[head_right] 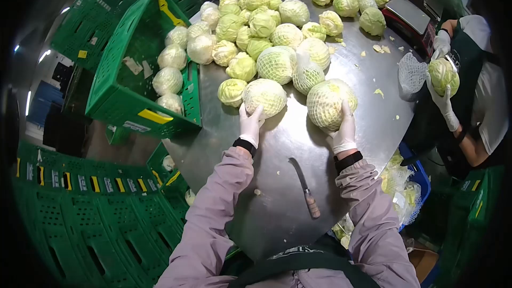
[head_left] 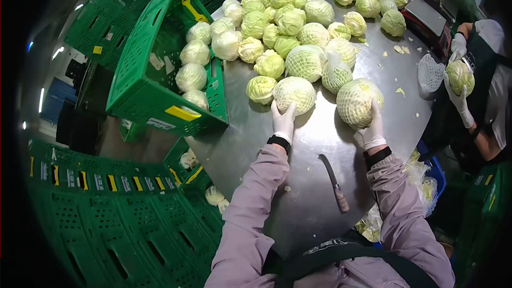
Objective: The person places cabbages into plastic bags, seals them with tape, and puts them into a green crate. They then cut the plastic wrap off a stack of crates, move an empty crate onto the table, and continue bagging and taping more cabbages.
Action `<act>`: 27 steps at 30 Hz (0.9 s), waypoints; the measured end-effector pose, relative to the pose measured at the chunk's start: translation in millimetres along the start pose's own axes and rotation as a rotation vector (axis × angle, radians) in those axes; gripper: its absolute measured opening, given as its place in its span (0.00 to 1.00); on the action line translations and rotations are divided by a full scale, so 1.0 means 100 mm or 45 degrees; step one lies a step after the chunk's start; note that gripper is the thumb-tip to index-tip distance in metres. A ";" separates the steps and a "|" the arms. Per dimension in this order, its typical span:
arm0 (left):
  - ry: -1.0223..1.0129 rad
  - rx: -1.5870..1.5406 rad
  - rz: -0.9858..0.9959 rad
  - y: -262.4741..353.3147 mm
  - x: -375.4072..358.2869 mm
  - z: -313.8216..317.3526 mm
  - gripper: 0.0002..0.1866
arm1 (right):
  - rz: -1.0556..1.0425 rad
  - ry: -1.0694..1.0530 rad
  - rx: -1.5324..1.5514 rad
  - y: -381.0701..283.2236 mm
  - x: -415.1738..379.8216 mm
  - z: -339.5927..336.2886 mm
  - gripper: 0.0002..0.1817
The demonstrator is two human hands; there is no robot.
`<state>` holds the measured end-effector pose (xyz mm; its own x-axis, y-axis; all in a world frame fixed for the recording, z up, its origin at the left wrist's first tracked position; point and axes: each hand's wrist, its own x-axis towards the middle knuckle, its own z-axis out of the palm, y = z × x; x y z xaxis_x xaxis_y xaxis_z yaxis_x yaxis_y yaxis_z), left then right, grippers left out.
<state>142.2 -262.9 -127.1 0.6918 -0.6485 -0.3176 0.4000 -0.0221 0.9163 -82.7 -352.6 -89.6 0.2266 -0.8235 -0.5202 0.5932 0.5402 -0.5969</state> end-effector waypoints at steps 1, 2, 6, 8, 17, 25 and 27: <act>-0.013 -0.008 -0.002 -0.11 0.15 0.02 0.41 | -0.015 0.004 -0.003 -0.03 0.07 -0.01 0.38; -0.025 0.021 0.088 -0.23 0.29 0.05 0.41 | -0.016 -0.019 0.026 -0.06 0.17 -0.06 0.38; -0.092 0.173 0.487 -0.31 0.51 0.25 0.37 | -0.177 -0.128 -0.005 -0.04 0.45 -0.02 0.39; -0.136 0.119 0.356 -0.31 0.62 0.22 0.37 | -0.228 -0.231 -0.190 -0.05 0.62 -0.09 0.42; 0.278 0.948 0.633 0.45 0.97 -0.41 0.13 | 0.130 -0.045 -0.545 -0.28 0.62 -0.48 0.51; 1.346 1.610 0.109 1.82 1.44 -0.79 0.41 | -0.206 -0.101 -0.474 0.01 0.69 -0.81 0.37; 1.518 1.384 -0.091 1.77 1.64 -0.86 0.46 | -0.218 -0.132 -0.509 0.03 0.66 -0.80 0.33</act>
<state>378.6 -307.8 -38.1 0.9487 0.2960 0.1107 0.2156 -0.8623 0.4581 -127.6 -391.1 -174.7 0.2395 -0.9089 -0.3414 0.2880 0.4023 -0.8690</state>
